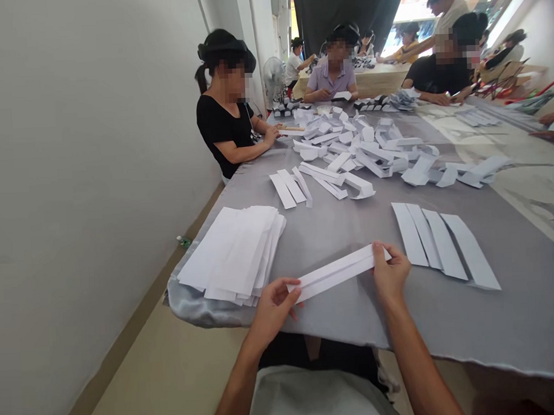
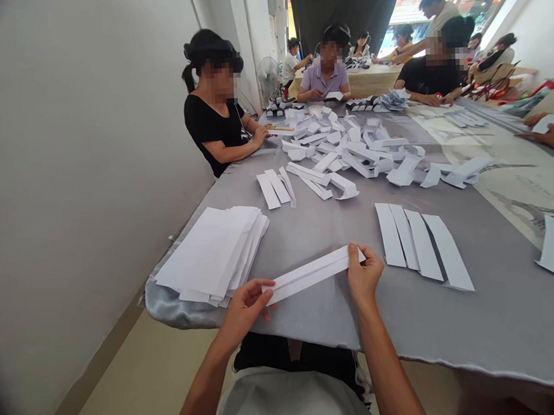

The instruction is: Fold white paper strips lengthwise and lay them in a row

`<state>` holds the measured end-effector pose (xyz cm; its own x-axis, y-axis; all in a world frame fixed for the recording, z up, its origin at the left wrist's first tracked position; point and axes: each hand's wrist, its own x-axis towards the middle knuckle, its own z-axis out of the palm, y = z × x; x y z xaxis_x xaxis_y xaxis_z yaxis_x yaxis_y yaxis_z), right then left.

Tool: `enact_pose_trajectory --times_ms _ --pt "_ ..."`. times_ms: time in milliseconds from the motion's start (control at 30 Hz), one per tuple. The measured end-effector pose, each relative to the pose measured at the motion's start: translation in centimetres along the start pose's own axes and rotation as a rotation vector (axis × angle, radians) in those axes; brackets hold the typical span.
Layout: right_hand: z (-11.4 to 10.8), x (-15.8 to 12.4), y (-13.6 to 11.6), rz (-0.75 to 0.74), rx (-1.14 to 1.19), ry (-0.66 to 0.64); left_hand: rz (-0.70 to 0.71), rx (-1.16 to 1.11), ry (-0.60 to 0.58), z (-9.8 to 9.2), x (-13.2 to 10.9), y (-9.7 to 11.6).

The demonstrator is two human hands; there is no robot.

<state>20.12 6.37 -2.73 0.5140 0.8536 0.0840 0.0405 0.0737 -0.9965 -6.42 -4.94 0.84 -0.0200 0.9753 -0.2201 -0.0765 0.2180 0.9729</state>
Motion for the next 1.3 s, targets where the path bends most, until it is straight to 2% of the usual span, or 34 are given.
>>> enact_pose_trajectory --times_ms 100,233,367,600,767,900,1067,1300 --pt "0.2 0.0 0.2 0.045 0.155 -0.021 0.003 -0.02 0.063 0.2 0.4 -0.6" --pt "0.4 0.1 0.4 0.192 0.369 -0.141 0.028 -0.05 0.104 0.3 0.7 -1.1" --pt "0.7 0.0 0.4 0.279 0.38 -0.196 0.044 -0.04 0.08 0.5 0.7 -1.1" --pt "0.9 0.0 0.9 0.25 0.305 -0.053 0.002 -0.049 0.038 0.6 0.6 -1.0" --pt "0.7 0.1 1.0 0.226 0.285 -0.057 -0.007 -0.036 0.046 0.5 0.7 -0.8" --pt "0.7 0.0 0.8 0.206 0.288 -0.04 -0.024 -0.027 0.08 0.4 1.0 -1.5" --pt "0.7 -0.2 0.2 0.156 0.301 -0.096 -0.004 0.005 0.142 0.3 1.2 -2.3" --pt "0.5 -0.8 0.0 0.099 0.266 -0.234 0.089 0.058 0.288 1.0 1.4 -1.8"
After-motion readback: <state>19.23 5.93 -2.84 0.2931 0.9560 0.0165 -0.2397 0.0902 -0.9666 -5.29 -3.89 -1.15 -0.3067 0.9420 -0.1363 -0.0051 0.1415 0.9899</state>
